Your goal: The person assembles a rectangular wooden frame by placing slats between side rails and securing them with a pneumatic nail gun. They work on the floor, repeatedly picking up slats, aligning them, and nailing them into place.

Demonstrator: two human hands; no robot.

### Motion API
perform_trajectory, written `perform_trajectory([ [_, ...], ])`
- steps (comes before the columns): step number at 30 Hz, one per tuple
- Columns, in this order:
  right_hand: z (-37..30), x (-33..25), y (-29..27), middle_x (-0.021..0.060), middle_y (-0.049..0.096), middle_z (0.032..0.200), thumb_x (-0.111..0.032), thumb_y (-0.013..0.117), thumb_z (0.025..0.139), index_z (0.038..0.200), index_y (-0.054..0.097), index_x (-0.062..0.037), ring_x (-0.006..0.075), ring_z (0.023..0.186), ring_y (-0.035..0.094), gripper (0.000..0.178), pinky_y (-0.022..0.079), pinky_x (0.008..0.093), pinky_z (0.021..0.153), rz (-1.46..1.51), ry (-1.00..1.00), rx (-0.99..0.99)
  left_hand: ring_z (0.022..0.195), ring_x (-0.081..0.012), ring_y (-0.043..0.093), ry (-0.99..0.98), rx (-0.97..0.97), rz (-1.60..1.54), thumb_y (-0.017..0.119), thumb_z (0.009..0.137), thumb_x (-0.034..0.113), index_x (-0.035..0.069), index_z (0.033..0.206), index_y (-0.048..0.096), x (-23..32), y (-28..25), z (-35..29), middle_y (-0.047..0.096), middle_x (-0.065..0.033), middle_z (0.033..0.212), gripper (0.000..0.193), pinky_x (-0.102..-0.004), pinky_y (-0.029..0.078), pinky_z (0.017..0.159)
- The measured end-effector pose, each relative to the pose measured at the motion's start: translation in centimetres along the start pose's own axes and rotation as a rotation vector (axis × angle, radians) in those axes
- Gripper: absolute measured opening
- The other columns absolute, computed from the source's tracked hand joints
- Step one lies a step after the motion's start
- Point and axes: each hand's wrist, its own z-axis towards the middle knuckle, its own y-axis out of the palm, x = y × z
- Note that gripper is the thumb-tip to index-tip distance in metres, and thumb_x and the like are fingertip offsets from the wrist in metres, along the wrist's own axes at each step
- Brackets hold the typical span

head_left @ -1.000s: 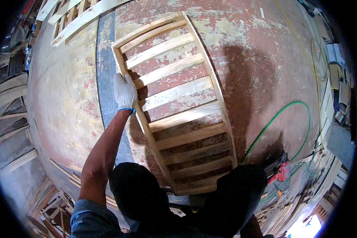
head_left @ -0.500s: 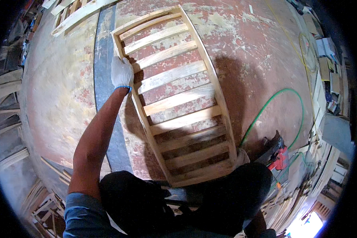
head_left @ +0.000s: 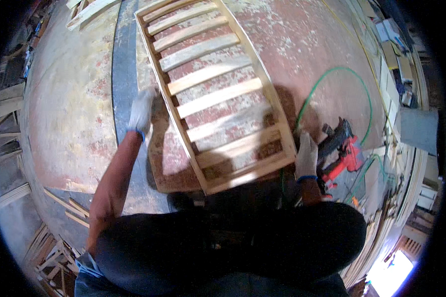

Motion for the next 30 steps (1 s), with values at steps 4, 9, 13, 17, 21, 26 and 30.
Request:
perform_trajectory([
  [4,-1.0,-2.8,-3.5,0.0076,0.071,0.103,-0.026,0.052,0.107,0.117,0.069,0.0032,0.0146,0.098,0.061,0.035,0.049,0.0305,0.089,-0.130,-0.054,-0.001,0.085,-0.0153,0.067,-0.464,-0.137,-0.482,0.055,0.107,0.030,0.003,0.121,0.067,6.5,2.0,-12.5,0.071,-0.0068,0.098,0.033,-0.0319,0.055,0.077],
  [9,-1.6,-1.1,-2.1,0.0047,0.067,0.095,-0.027,0.052,0.107,0.108,0.070,0.0029,0.0125,0.089,0.055,0.035,0.047,0.0298,0.085,-0.103,-0.083,-0.017,0.083,-0.0162,0.067,-0.573,-0.060,-0.578,0.057,0.106,0.026,0.002,0.127,0.066,5.0,4.6,-18.6,0.071,-0.0067,0.099,0.033,-0.0316,0.057,0.073],
  [13,-2.7,-0.8,-2.1,0.0114,0.074,0.107,-0.028,0.054,0.105,0.113,0.070,0.0027,0.0218,0.104,0.067,0.036,0.050,0.0337,0.093,-0.161,-0.030,-0.068,0.086,-0.0136,0.066,-0.389,0.002,-0.412,0.058,0.107,0.027,0.001,0.125,0.067,6.7,4.3,-16.5,0.071,-0.0064,0.100,0.033,-0.0304,0.055,0.079],
  [17,-0.9,-2.6,-3.4,0.0167,0.074,0.108,-0.028,0.053,0.104,0.113,0.071,0.0009,0.0324,0.106,0.070,0.035,0.051,0.0404,0.095,-0.426,-0.314,-0.080,0.091,-0.0139,0.065,-0.249,-0.064,-0.301,0.060,0.105,0.036,0.002,0.129,0.066,10.4,-0.6,-12.0,0.070,-0.0068,0.105,0.042,-0.0311,0.053,0.086],
  [21,0.9,-12.5,-6.6,0.0127,0.073,0.116,-0.015,0.052,0.106,0.120,0.069,0.0008,0.0235,0.105,0.070,0.028,0.054,0.0349,0.094,-0.212,-0.354,-0.348,0.097,-0.0230,0.068,-0.027,-0.343,-0.277,0.055,0.104,0.033,-0.001,0.123,0.069,22.3,-7.8,-11.2,0.072,-0.0106,0.106,0.042,-0.0388,0.053,0.091],
  [26,-8.2,-29.3,-12.0,0.0110,0.072,0.116,-0.032,0.071,0.089,0.117,0.071,-0.0087,0.0300,0.106,0.070,0.037,0.055,0.0442,0.093,-0.408,-0.345,-1.263,0.100,-0.0350,0.073,0.262,-0.996,0.257,0.071,0.089,0.035,0.001,0.106,0.074,34.2,-18.2,-17.1,0.075,-0.0184,0.106,0.038,-0.0505,0.056,0.092],
  [30,-10.1,-32.9,-11.3,0.0151,0.071,0.110,-0.040,0.071,0.088,0.108,0.068,-0.0055,0.0369,0.102,0.068,0.040,0.055,0.0511,0.090,-0.685,-0.665,-1.146,0.104,-0.0288,0.069,-0.292,-0.453,0.111,0.061,0.102,0.030,0.003,0.111,0.071,34.1,-20.3,-21.3,0.074,-0.0146,0.103,0.031,-0.0461,0.052,0.097],
])
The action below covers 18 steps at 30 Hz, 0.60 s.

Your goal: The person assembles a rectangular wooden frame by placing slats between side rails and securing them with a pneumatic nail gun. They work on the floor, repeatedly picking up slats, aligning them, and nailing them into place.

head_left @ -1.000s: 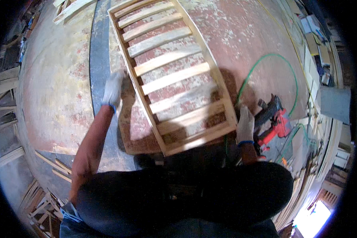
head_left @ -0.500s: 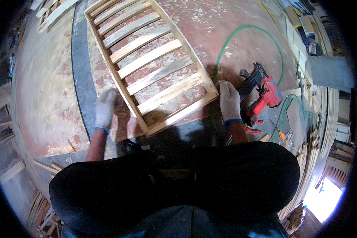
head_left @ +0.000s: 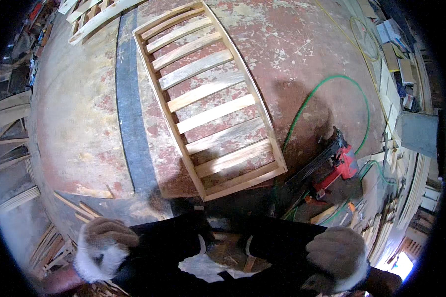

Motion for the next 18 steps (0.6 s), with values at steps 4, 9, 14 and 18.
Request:
perform_trajectory([
  [4,-4.1,0.1,-0.7,0.0143,0.073,0.107,-0.030,0.077,0.083,0.105,0.068,-0.0062,0.0345,0.097,0.071,0.034,0.057,0.0469,0.084,0.102,0.117,0.096,0.087,-0.0338,0.071,0.385,-0.381,0.222,0.066,0.094,0.022,0.006,0.099,0.071,3.1,-0.8,6.1,0.073,-0.0125,0.091,0.017,-0.0469,0.055,0.078],
  [9,-5.0,-2.0,-3.4,0.0105,0.071,0.099,-0.033,0.076,0.084,0.094,0.067,-0.0102,0.0323,0.092,0.069,0.027,0.054,0.0480,0.079,0.140,0.248,0.058,0.082,-0.0358,0.070,0.378,-0.352,0.219,0.061,0.094,0.016,0.006,0.091,0.071,4.1,0.2,4.6,0.073,-0.0129,0.089,0.014,-0.0480,0.054,0.074],
  [14,-8.4,-3.7,-4.1,0.0121,0.071,0.098,-0.028,0.074,0.088,0.098,0.071,-0.0072,0.0343,0.094,0.069,0.023,0.054,0.0465,0.083,0.185,0.439,-0.077,0.083,-0.0375,0.068,0.353,-0.346,0.450,0.059,0.095,0.017,0.006,0.090,0.068,6.7,1.9,1.3,0.070,-0.0152,0.087,0.014,-0.0476,0.054,0.073],
  [18,-9.6,-5.8,-2.3,0.0146,0.071,0.090,-0.038,0.068,0.093,0.093,0.071,-0.0065,0.0373,0.091,0.068,0.032,0.054,0.0496,0.080,0.281,0.503,0.040,0.086,-0.0374,0.066,0.354,-0.259,0.604,0.058,0.094,0.017,0.009,0.099,0.067,3.8,4.6,-3.1,0.068,-0.0154,0.093,0.013,-0.0471,0.053,0.073],
])
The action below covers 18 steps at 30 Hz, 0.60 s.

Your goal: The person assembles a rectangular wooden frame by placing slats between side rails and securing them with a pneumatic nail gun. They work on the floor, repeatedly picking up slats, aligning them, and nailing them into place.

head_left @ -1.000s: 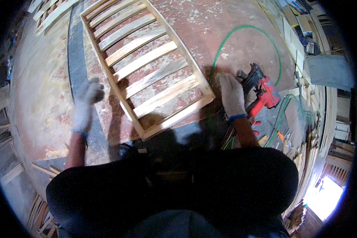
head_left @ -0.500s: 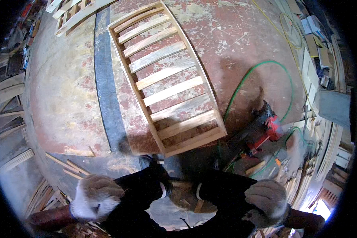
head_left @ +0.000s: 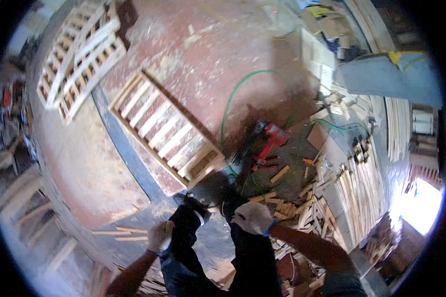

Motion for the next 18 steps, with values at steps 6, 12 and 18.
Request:
perform_trajectory([
  [6,-2.1,1.7,1.0,0.0172,0.069,0.084,-0.046,0.060,0.098,0.089,0.069,-0.0061,0.0393,0.085,0.069,0.042,0.055,0.0517,0.076,0.120,0.266,0.226,0.089,-0.0323,0.069,-0.351,-0.006,-0.437,0.057,0.100,0.019,0.002,0.106,0.071,10.8,-16.4,8.9,0.073,-0.0152,0.099,0.022,-0.0412,0.055,0.080],
  [12,-2.0,3.3,-3.0,0.0269,0.070,0.110,-0.052,0.050,0.102,0.104,0.071,-0.0039,0.0431,0.102,0.069,0.053,0.054,0.0533,0.089,0.369,0.656,0.180,0.105,-0.0347,0.067,-0.080,0.080,-0.319,0.059,0.100,0.016,0.001,0.106,0.070,28.2,-35.1,18.1,0.071,-0.0173,0.107,0.019,-0.0420,0.053,0.094],
  [18,-2.2,6.5,-3.5,0.0273,0.071,0.103,-0.049,0.047,0.103,0.104,0.070,-0.0007,0.0462,0.102,0.067,0.054,0.051,0.0524,0.093,0.571,0.809,0.168,0.123,-0.0393,0.055,0.361,0.015,0.123,0.065,0.093,0.020,0.007,0.114,0.066,26.5,-32.1,28.8,0.066,-0.0142,0.117,0.024,-0.0568,0.038,0.111],
])
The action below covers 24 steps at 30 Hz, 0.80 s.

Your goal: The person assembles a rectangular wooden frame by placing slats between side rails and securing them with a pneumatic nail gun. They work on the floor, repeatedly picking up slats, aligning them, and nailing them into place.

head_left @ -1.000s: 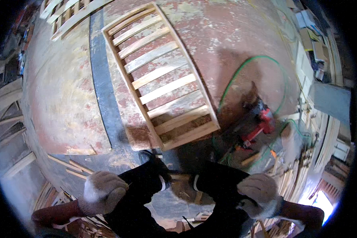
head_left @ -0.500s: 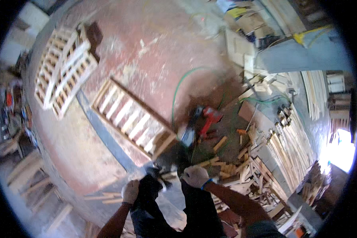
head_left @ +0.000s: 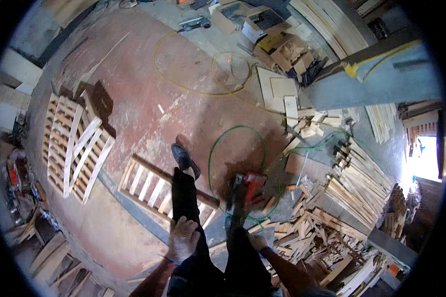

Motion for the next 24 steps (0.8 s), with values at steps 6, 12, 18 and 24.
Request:
perform_trajectory([
  [6,-0.6,-1.2,-1.1,0.0233,0.070,0.116,-0.033,0.056,0.097,0.130,0.062,-0.0040,0.0453,0.096,0.067,0.044,0.051,0.0537,0.084,0.236,0.176,-0.045,0.121,-0.0402,0.058,0.013,0.102,-0.138,0.073,0.089,0.018,0.010,0.111,0.067,-8.8,-6.1,11.8,0.068,-0.0122,0.118,0.025,-0.0566,0.043,0.106],
  [12,1.5,-12.9,-8.4,0.0249,0.069,0.099,-0.020,0.053,0.099,0.127,0.057,-0.0046,0.0471,0.087,0.066,0.032,0.050,0.0544,0.068,-0.030,-0.014,0.196,0.120,-0.0394,0.057,0.010,-0.094,-0.127,0.070,0.090,0.022,0.011,0.108,0.068,-12.1,-9.1,17.3,0.069,-0.0101,0.116,0.022,-0.0565,0.042,0.103],
  [18,1.5,-18.1,-14.0,0.0126,0.072,0.102,-0.028,0.047,0.109,0.136,0.055,-0.0009,0.0273,0.088,0.066,0.039,0.054,0.0399,0.076,1.126,0.274,0.384,0.125,-0.0320,0.058,-0.044,-0.388,-0.187,0.065,0.094,0.028,0.012,0.111,0.070,-14.1,-11.5,24.0,0.071,-0.0072,0.120,0.024,-0.0510,0.039,0.110],
  [24,7.5,-15.8,-7.5,0.0116,0.069,0.121,-0.030,0.044,0.112,0.136,0.057,0.0027,0.0203,0.101,0.063,0.042,0.052,0.0362,0.090,1.080,0.182,0.277,0.127,-0.0328,0.060,0.134,-0.635,0.146,0.060,0.097,0.032,0.012,0.125,0.069,-17.3,-10.9,31.1,0.070,-0.0103,0.129,0.036,-0.0494,0.048,0.105],
])
